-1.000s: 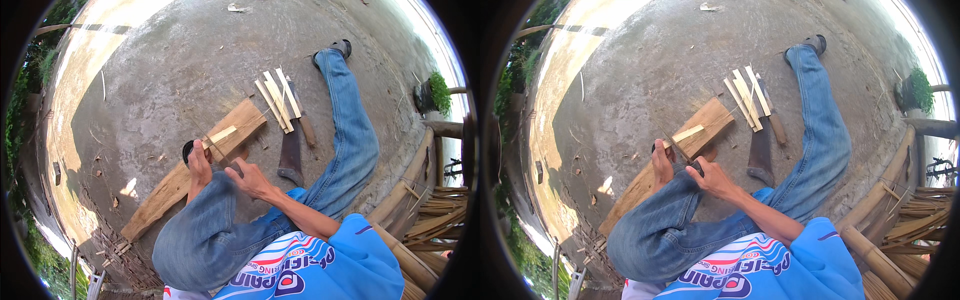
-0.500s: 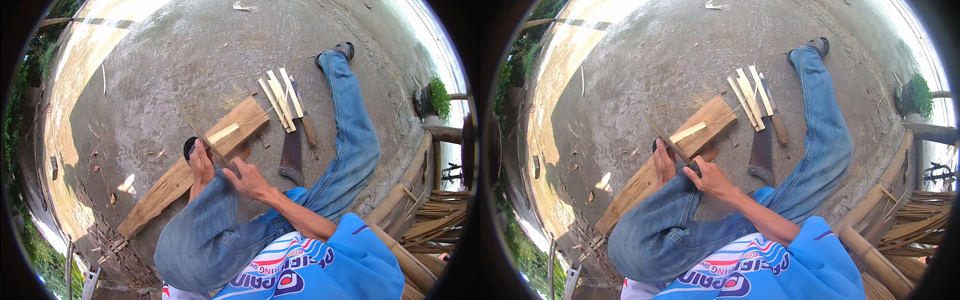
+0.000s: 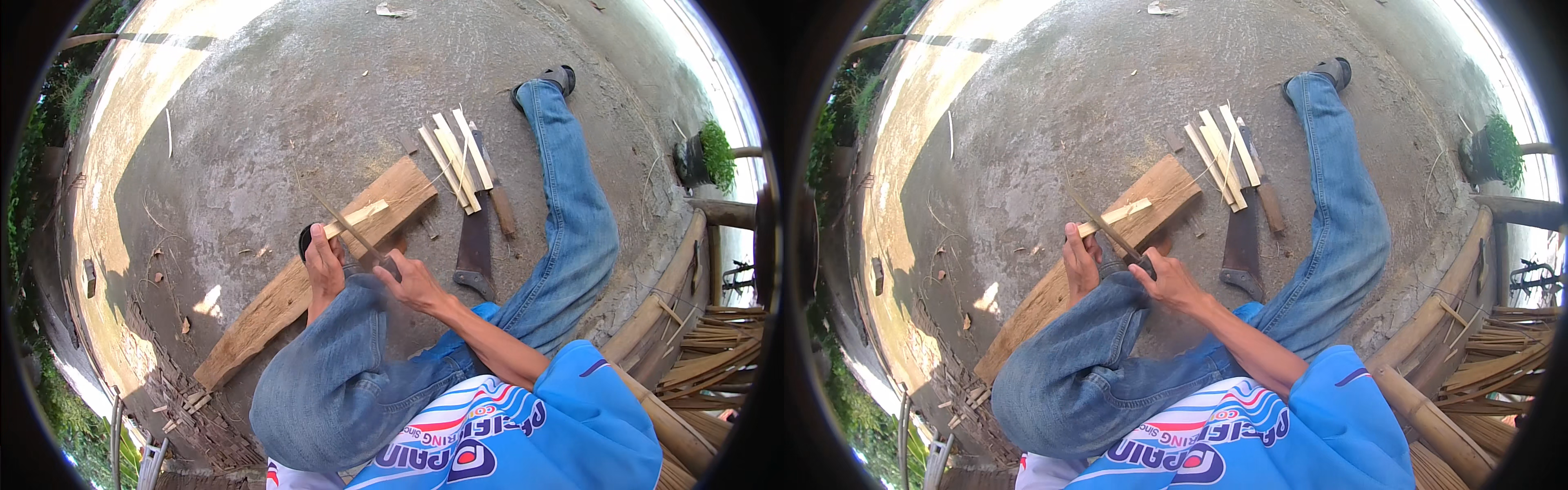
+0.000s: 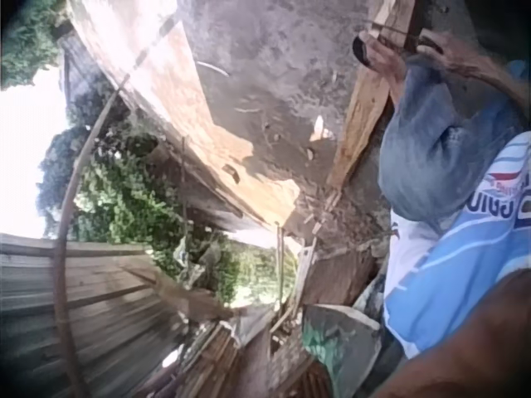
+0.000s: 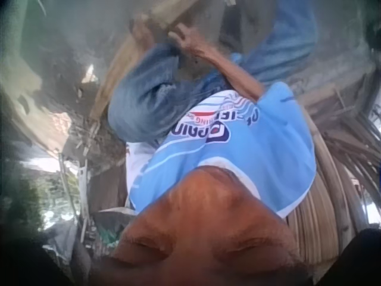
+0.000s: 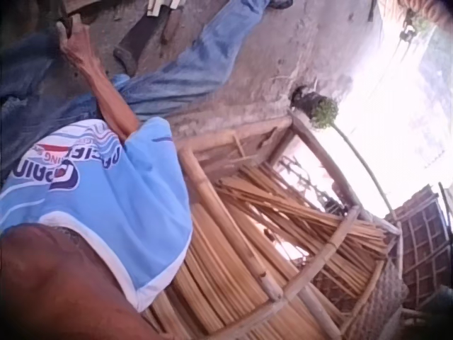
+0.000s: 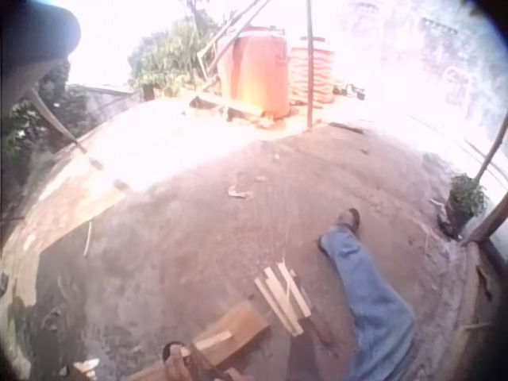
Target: The person sits on the ground and uses a knife to shave thin strips from a small wooden block. The person repeatedly shaves the wood and places the resulting strips on the ground.
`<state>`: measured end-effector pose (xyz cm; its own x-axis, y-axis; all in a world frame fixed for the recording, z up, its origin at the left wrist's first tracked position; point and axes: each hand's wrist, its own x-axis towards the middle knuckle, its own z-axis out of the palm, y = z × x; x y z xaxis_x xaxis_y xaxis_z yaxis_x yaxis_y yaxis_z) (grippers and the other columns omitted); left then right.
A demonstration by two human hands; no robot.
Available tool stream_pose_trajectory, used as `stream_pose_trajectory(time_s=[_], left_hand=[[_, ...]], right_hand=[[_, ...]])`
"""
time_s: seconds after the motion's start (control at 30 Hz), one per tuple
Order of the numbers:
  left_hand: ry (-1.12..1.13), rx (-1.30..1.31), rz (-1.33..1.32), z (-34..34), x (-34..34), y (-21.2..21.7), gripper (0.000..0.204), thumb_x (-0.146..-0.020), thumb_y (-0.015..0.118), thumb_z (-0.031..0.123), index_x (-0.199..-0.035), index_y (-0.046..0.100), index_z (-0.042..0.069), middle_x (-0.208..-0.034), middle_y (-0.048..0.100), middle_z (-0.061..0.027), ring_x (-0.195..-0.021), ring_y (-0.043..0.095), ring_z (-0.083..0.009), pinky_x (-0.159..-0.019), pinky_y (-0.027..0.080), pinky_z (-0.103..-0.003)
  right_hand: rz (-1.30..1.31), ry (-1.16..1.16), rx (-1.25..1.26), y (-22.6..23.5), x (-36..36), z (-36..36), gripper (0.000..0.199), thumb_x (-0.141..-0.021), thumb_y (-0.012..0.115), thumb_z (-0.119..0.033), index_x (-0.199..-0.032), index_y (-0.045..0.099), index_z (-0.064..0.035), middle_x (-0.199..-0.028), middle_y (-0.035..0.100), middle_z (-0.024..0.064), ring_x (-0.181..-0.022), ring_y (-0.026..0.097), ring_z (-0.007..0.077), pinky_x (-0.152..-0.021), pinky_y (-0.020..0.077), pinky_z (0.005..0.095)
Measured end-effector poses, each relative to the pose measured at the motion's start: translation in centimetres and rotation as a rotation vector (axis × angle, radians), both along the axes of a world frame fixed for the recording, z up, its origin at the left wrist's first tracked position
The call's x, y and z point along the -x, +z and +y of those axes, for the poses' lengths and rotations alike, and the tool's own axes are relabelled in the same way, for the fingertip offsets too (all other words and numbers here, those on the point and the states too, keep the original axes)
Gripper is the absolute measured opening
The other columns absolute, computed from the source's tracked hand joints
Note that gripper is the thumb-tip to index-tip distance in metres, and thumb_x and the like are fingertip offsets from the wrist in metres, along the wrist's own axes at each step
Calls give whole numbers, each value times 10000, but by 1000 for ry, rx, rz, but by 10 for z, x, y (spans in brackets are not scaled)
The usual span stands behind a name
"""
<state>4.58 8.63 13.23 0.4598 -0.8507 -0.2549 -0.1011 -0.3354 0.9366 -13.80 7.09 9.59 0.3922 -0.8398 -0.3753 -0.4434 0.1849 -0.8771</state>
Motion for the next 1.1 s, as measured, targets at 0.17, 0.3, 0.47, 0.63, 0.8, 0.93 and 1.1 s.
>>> stream_pose_trajectory(time_s=[0.17,0.3,0.47,0.63,0.8,0.93,1.1], left_hand=[[1,29,-1,2,-5,-7,625,-1103,219,575,-743,419,105,-612,355,9,-534,386,-119,-502,341,-291],[-49,44,-42,-12,-7,-7,617,-1108,216,558,-752,422,98,-616,351,10,-534,390,-118,-507,343,-288],[-16,60,-35,-8,-13,-7,617,-1106,225,569,-760,424,99,-608,347,13,-535,399,-120,-510,341,-291],[-51,-80,-204,-4,-24,11,685,-1111,261,545,-776,582,41,-551,446,-13,-526,486,-134,-527,389,-310],[-93,-244,-584,-9,-24,20,643,-1112,330,438,-761,682,31,-569,600,-110,-576,631,-296,-594,462,-435],[-71,-259,-588,-6,-24,19,604,-1107,346,401,-767,691,40,-614,639,-144,-640,647,-385,-637,472,-491],[-128,-89,-821,-7,-19,11,570,-1104,357,365,-774,690,42,-663,671,-155,-662,657,-407,-651,489,-505]], right_hand=[[-15,35,-109,14,6,-6,461,-1025,586,-426,-1042,595,34,-822,691,307,-824,690,492,-736,508,545],[84,-98,-15,-57,20,-4,482,-1029,570,-465,-1058,611,14,-786,660,256,-761,678,389,-697,487,490],[-2,140,57,-16,18,6,548,-1027,559,-470,-1080,595,75,-863,695,313,-889,680,509,-782,521,528],[95,-74,-129,-65,35,4,547,-1029,537,-499,-995,564,46,-767,659,263,-788,691,437,-705,518,509],[35,-68,-278,-23,21,-4,532,-1028,556,-482,-989,560,49,-746,671,284,-698,673,484,-616,516,512],[-17,113,162,-13,8,11,490,-1020,591,-459,-988,546,28,-711,642,293,-691,649,503,-591,483,530],[-186,100,238,-3,4,17,451,-1011,614,-437,-1024,540,8,-712,634,302,-720,636,529,-631,477,564]])
